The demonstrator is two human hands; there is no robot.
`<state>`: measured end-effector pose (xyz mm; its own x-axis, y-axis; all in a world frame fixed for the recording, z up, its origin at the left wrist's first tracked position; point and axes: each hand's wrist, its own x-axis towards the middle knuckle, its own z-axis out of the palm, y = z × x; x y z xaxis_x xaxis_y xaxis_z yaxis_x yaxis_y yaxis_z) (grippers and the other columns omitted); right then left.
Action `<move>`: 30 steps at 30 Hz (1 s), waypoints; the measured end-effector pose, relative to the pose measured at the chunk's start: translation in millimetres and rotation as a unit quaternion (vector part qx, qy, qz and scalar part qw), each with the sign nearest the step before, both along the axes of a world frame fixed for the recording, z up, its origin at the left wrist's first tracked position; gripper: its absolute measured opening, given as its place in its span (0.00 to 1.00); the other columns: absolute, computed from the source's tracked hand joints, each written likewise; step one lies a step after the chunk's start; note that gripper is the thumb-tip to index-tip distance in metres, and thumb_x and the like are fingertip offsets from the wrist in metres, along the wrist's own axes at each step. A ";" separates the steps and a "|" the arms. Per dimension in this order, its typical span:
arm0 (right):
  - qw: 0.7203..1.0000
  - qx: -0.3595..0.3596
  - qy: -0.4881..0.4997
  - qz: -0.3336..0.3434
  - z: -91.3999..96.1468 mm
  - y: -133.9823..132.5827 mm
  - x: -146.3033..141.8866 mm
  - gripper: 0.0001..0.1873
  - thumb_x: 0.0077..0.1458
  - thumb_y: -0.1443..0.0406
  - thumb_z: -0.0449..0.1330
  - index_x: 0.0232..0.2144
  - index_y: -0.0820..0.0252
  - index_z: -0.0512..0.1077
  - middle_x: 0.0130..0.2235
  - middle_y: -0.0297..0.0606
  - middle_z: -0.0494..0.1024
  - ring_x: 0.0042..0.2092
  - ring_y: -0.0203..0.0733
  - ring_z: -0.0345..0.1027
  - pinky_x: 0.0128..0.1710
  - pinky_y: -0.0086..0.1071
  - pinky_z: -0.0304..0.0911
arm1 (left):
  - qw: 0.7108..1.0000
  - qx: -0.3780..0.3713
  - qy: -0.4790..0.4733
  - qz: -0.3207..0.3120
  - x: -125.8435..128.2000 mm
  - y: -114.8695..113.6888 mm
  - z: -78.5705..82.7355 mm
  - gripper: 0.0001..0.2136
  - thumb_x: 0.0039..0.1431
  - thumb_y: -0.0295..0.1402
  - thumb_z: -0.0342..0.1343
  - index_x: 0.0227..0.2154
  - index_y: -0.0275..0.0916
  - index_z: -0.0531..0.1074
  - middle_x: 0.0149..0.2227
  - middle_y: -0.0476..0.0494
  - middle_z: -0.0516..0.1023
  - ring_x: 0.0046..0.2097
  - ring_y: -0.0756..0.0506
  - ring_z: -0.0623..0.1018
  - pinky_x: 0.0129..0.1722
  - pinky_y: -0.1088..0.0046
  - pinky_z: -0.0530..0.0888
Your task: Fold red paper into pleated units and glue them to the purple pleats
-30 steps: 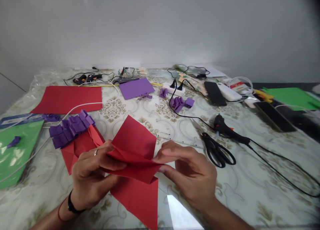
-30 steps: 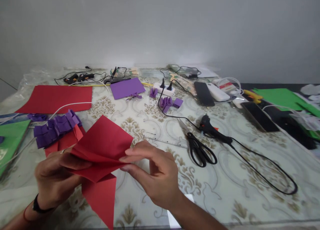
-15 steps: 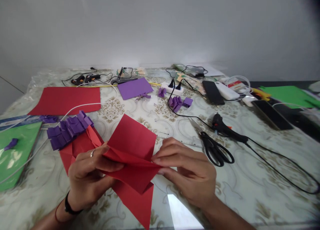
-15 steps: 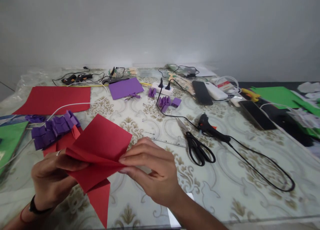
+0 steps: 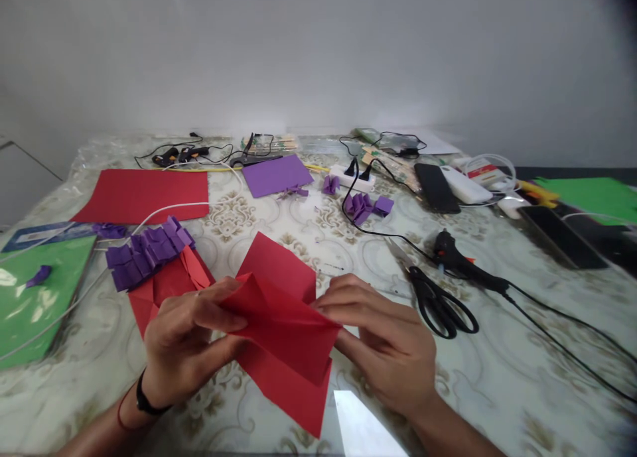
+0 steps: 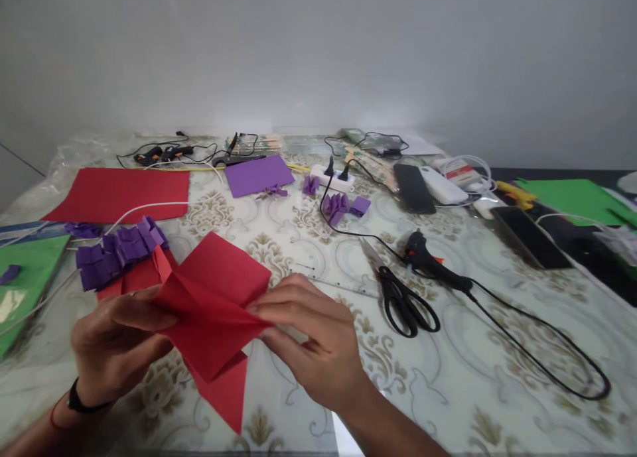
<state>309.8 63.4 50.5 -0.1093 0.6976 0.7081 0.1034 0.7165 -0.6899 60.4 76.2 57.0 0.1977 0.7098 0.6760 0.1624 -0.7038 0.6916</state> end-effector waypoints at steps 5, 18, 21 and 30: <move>0.998 0.052 -0.024 -0.013 -0.2 -0.5 2.1 0.16 0.63 0.73 0.65 0.50 0.52 0.84 0.38 0.41 0.88 0.34 0.47 0.80 0.34 0.45 0.72 | 0.998 0.021 0.040 -0.038 1.8 -0.4 6.0 0.10 0.65 0.40 0.68 0.32 0.43 0.76 0.35 0.46 0.87 0.30 0.48 0.85 0.28 0.76 0.80; 0.998 0.046 -0.044 0.005 -1.9 -3.1 -0.3 0.19 0.62 0.73 0.65 0.51 0.52 0.84 0.39 0.40 0.89 0.34 0.47 0.80 0.33 0.44 0.72 | 0.995 0.032 0.022 -0.096 7.5 3.4 15.2 0.06 0.67 0.31 0.66 0.34 0.42 0.74 0.32 0.46 0.86 0.30 0.46 0.85 0.32 0.70 0.82; 0.998 0.048 -0.042 0.002 -1.5 -3.8 -1.6 0.16 0.63 0.72 0.65 0.50 0.53 0.84 0.38 0.41 0.89 0.33 0.46 0.80 0.32 0.43 0.72 | 0.995 0.002 0.001 -0.097 9.3 2.0 11.8 0.07 0.68 0.31 0.65 0.34 0.42 0.73 0.36 0.45 0.88 0.33 0.45 0.87 0.35 0.69 0.83; 0.998 0.034 -0.043 0.001 -3.0 -5.1 -1.9 0.15 0.65 0.70 0.64 0.50 0.51 0.84 0.37 0.41 0.89 0.33 0.48 0.81 0.31 0.44 0.73 | 0.989 -0.053 -0.123 -0.064 15.7 -1.0 3.7 0.13 0.60 0.34 0.73 0.40 0.43 0.74 0.33 0.50 0.86 0.34 0.45 0.88 0.39 0.70 0.87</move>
